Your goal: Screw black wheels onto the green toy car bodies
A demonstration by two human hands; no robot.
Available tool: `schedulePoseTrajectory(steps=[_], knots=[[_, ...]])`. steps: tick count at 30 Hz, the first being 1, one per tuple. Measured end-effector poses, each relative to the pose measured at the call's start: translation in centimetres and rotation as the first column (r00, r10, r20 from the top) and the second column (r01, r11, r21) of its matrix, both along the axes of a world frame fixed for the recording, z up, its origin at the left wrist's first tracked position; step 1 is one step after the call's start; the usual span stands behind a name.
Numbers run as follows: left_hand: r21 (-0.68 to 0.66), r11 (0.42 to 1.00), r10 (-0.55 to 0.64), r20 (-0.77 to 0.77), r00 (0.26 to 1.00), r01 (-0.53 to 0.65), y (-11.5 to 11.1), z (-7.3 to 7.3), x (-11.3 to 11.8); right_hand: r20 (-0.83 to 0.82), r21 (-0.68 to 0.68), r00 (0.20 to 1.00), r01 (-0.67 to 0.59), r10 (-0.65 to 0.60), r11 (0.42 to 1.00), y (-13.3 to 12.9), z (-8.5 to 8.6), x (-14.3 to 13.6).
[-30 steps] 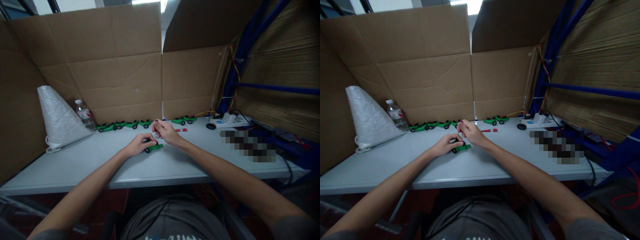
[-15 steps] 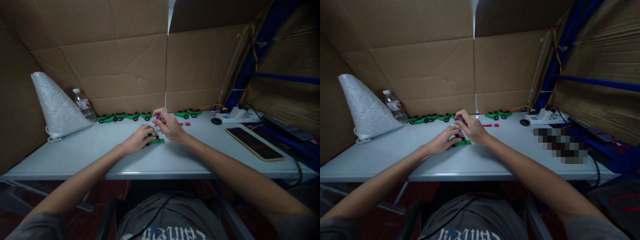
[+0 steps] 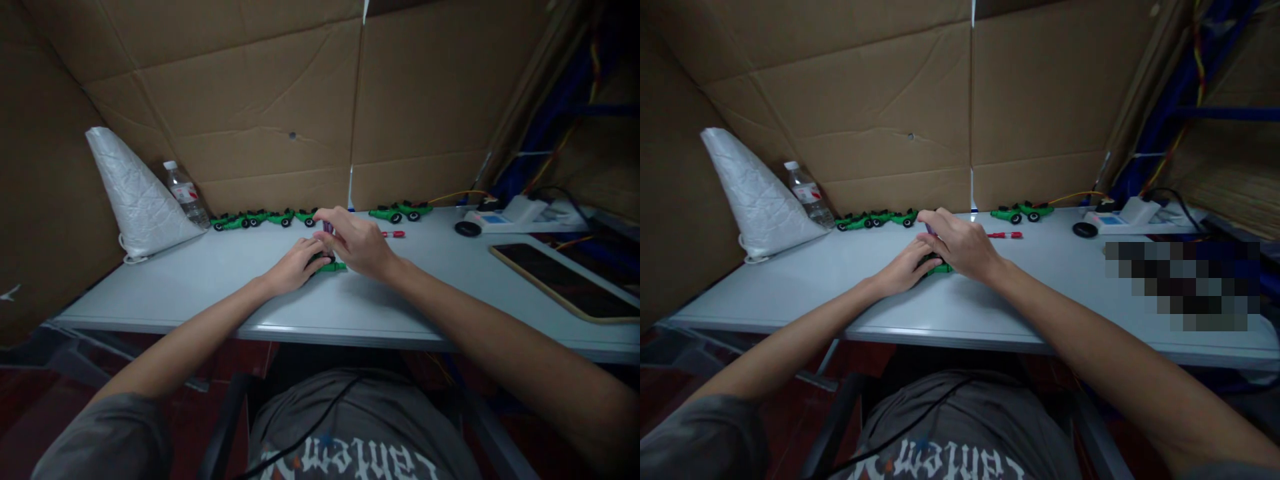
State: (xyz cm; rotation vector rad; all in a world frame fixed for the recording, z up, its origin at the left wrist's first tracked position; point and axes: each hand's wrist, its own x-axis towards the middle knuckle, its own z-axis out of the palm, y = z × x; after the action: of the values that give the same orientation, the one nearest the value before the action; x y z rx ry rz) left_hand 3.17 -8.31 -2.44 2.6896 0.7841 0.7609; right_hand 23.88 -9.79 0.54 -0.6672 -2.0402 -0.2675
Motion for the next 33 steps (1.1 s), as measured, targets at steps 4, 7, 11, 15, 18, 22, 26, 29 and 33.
schedulePoseTrajectory(steps=[4, 7, 11, 15, 18, 22, 26, 29, 33], knots=[[0.018, 1.000, 0.012, 0.002, 1.000, -0.012, -0.1, -0.2, 0.0, -0.041, -0.003, 0.999, 0.031, -0.031, 1.000, 0.3, 0.0, -0.1], [0.051, 0.998, 0.030, 0.019, 0.999, -0.031, -0.4, -0.4, -0.1, -0.078, -0.009, 0.997, 0.012, -0.013, 1.000, 0.5, 0.0, 0.0], [0.044, 0.999, 0.027, 0.034, 0.999, -0.028, -0.5, -0.2, -0.1, -0.146, -0.044, 0.988, -0.052, 0.045, 0.998, 0.6, 0.1, 0.1], [0.034, 0.999, 0.011, 0.042, 0.999, -0.012, -0.6, -0.1, -0.3, -0.196, -0.097, 0.979, -0.077, 0.056, 0.992, 0.6, 0.2, 0.1], [0.044, 0.999, 0.010, 0.027, 1.000, -0.011, -0.9, -0.2, -0.4, -0.190, -0.104, 0.981, -0.060, 0.040, 0.993, 0.5, 0.3, 0.2], [0.044, 0.998, 0.047, -0.035, 0.998, -0.045, -1.1, 0.4, -0.4, -0.129, -0.055, 0.992, -0.014, 0.006, 0.998, 0.6, 0.5, 0.4], [0.043, 0.994, 0.098, -0.045, 0.994, -0.096, -3.2, 2.2, -1.4, -0.072, -0.035, 0.997, -0.022, 0.020, 0.999, 0.7, 0.5, 0.6], [0.075, 0.964, 0.255, 0.027, 0.967, -0.257, -8.1, 2.0, -4.8, -0.041, -0.064, 0.999, -0.034, 0.031, 0.997, 0.8, 0.4, 0.5], [-0.041, 0.942, 0.330, -0.092, 0.940, -0.334, -16.9, -3.6, -10.9, -0.032, -0.084, 0.999, -0.039, 0.037, 0.996, 0.9, 0.6, 0.3]])
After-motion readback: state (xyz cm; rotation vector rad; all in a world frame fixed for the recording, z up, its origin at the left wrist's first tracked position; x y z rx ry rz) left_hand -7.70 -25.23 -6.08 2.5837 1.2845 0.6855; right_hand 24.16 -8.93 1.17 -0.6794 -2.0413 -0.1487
